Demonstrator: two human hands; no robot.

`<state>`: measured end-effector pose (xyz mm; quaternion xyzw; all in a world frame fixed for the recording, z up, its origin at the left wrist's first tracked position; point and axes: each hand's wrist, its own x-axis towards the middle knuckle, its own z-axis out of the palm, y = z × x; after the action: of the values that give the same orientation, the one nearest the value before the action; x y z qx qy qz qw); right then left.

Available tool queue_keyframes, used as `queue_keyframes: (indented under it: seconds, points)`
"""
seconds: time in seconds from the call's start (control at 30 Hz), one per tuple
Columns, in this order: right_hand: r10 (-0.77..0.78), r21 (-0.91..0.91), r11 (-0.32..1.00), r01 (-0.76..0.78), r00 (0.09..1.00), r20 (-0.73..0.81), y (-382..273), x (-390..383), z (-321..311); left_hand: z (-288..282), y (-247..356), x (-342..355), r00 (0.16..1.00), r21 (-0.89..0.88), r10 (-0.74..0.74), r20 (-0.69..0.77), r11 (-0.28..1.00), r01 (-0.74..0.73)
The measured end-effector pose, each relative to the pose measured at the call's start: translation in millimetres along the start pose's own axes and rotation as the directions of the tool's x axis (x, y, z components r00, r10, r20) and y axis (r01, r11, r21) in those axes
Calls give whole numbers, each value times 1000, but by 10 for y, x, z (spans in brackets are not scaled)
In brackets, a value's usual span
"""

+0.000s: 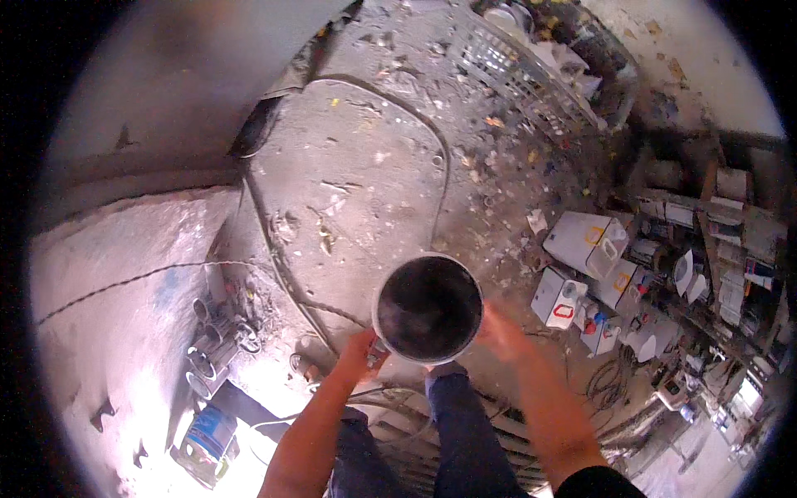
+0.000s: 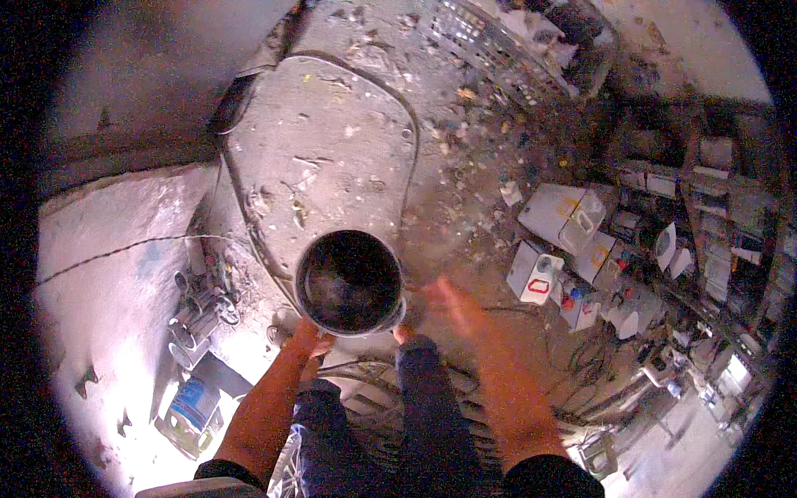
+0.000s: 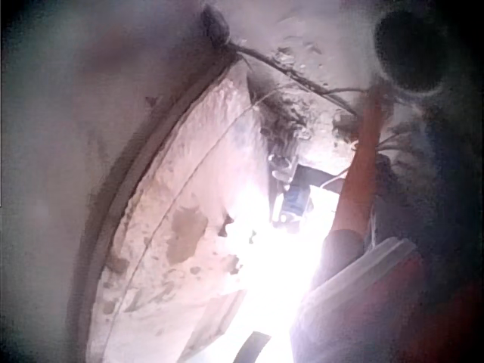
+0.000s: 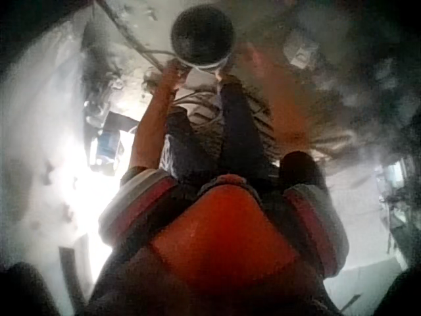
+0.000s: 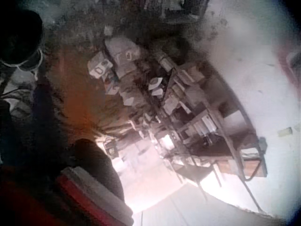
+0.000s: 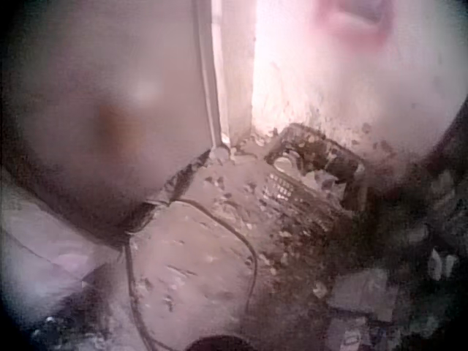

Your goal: The person uses a spray gun to apply paint to the side of a car in a workshop. They then walk to a shelf, retrieve a container, pour liquid into the spray gun cup, and test spray the gun onto the floor.

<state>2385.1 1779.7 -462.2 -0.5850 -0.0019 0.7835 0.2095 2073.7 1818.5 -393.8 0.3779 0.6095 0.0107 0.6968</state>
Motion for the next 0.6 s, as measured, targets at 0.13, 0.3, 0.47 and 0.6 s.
queue_keyframes:
  seconds: [0.13,0.3,0.47,0.6]
  points:
    - [45,351,887,-299,814,579,18,-438,1167,-112,150,-514,948,93,314,-57,947,-308]
    - [93,248,878,-409,654,751,231,-703,2088,-648,123,-1458,916,-61,367,-161,923,-381]
    - [-104,310,944,-117,783,613,257,-992,3179,-1215,-754,-2251,839,92,392,-377,917,-387]
    - [-234,45,970,241,856,460,141,-1165,4027,-1697,-1644,-2640,819,26,237,-522,965,-263]
